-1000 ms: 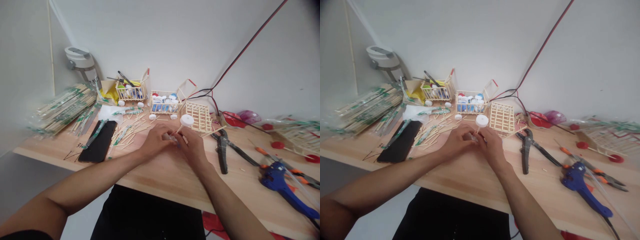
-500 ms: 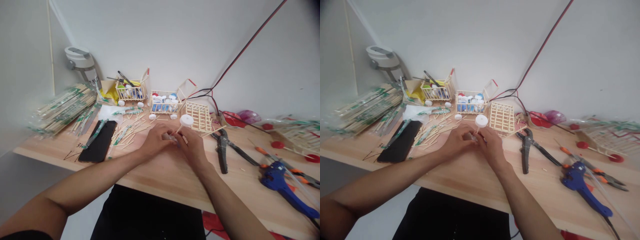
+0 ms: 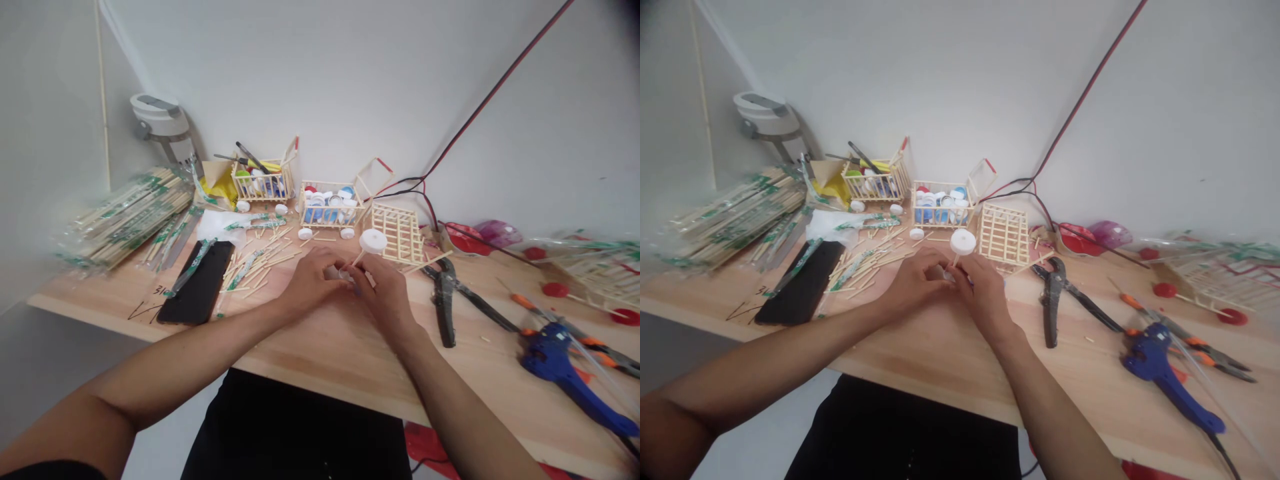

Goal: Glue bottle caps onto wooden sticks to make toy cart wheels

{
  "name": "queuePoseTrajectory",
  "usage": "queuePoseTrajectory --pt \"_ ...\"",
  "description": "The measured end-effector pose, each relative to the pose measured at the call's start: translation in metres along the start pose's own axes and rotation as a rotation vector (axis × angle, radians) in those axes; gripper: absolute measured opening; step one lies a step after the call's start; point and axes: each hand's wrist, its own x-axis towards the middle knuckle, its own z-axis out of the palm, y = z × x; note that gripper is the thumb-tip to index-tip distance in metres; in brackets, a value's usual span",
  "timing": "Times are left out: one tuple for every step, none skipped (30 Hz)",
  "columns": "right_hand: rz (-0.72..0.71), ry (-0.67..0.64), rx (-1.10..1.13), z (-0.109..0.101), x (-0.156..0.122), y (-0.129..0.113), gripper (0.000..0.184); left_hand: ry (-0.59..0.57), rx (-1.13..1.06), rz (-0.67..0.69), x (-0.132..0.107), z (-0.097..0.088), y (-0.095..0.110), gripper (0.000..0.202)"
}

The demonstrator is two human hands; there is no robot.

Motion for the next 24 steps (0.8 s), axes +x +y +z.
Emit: queuePoseTrajectory --pt "-0.001 0.001 0.003 0.0001 0.0000 0.0001 0.019 0.001 -0.002 -0.003 0.0000 -0.0001 0.0003 0.018" --pt "0.000 0.002 0.003 0.0003 0.0000 0.0003 0.019 0.002 -0.004 -0.003 0.0000 -0.0001 0.0004 0.018" --pt "-0.001 0.003 0.002 0.0004 0.0000 0.0004 0.019 0.004 -0.004 -0.002 0.0001 -0.0001 0.0004 0.018" --pt "-0.002 0.005 0.000 0.0005 0.0000 0.0005 0.020 0.005 -0.003 0.000 0.0002 -0.0001 0.0003 0.018" --pt "-0.004 0.007 -0.003 0.0006 -0.0001 0.0007 0.020 0.004 -0.001 0.004 0.0002 -0.0001 0.0001 0.018" --pt "-0.008 0.007 -0.004 0.0006 -0.0001 0.0007 0.020 0.005 0.000 0.009 0.0003 -0.0001 0.0000 0.018" --pt "-0.011 0.006 -0.005 0.0006 -0.0002 0.0008 0.019 0.004 0.001 0.013 0.0003 0.0000 -0.0002 0.018" --pt "-0.014 0.005 -0.005 0.0005 -0.0003 0.0008 0.019 0.004 -0.001 0.014 0.0003 0.0000 -0.0002 0.018" --pt "-0.016 0.004 -0.006 0.0005 -0.0004 0.0007 0.019 0.005 -0.003 0.014 0.0002 -0.0001 -0.0002 0.018" --pt "-0.017 0.001 -0.007 0.0003 -0.0005 0.0006 0.018 0.004 -0.005 0.014 0.0002 -0.0001 -0.0001 0.018" --pt "-0.015 0.001 -0.006 0.0002 -0.0005 0.0006 0.018 0.004 -0.008 0.012 0.0001 -0.0001 0.0000 0.018" --pt "-0.014 0.000 -0.003 0.0001 -0.0005 0.0005 0.018 0.005 -0.011 0.011 0.0001 -0.0001 0.0001 0.018" --pt "-0.012 -0.003 0.000 -0.0001 -0.0004 0.0004 0.017 0.007 -0.012 0.010 0.0001 -0.0001 0.0001 0.018" --pt "-0.009 -0.007 0.000 -0.0002 -0.0002 0.0003 0.017 0.008 -0.011 0.009 0.0001 -0.0001 0.0001 0.018" --pt "-0.007 -0.010 -0.002 -0.0003 -0.0001 0.0003 0.017 0.009 -0.010 0.009 0.0002 0.0000 0.0001 0.018" --pt "-0.005 -0.011 -0.005 -0.0003 0.0001 0.0003 0.018 0.009 -0.008 0.008 0.0002 0.0000 0.0000 0.018" --pt "-0.006 -0.011 -0.008 -0.0003 0.0002 0.0004 0.018 0.007 -0.006 0.007 0.0003 0.0001 -0.0001 0.018" --pt "-0.008 -0.009 -0.013 -0.0003 0.0003 0.0005 0.019 0.006 -0.006 0.008 0.0003 0.0001 -0.0002 0.017" --pt "-0.013 -0.005 -0.013 -0.0003 0.0003 0.0006 0.019 0.005 -0.008 0.008 0.0003 0.0002 -0.0002 0.017" --pt "-0.017 -0.002 -0.010 -0.0002 0.0002 0.0006 0.018 0.006 -0.011 0.009 0.0001 0.0003 -0.0002 0.017" --pt "-0.020 -0.001 -0.006 -0.0002 0.0002 0.0006 0.018 0.006 -0.013 0.011 0.0000 0.0003 -0.0002 0.017" --pt "-0.021 0.000 -0.004 -0.0002 0.0001 0.0006 0.018 0.006 -0.014 0.012 -0.0002 0.0004 -0.0002 0.017" --pt "-0.021 0.001 -0.004 -0.0002 0.0000 0.0004 0.017 0.007 -0.015 0.013 -0.0003 0.0005 -0.0002 0.017" --pt "-0.020 0.001 -0.005 -0.0002 -0.0001 0.0003 0.017 0.009 -0.016 0.015 -0.0004 0.0007 -0.0002 0.017"
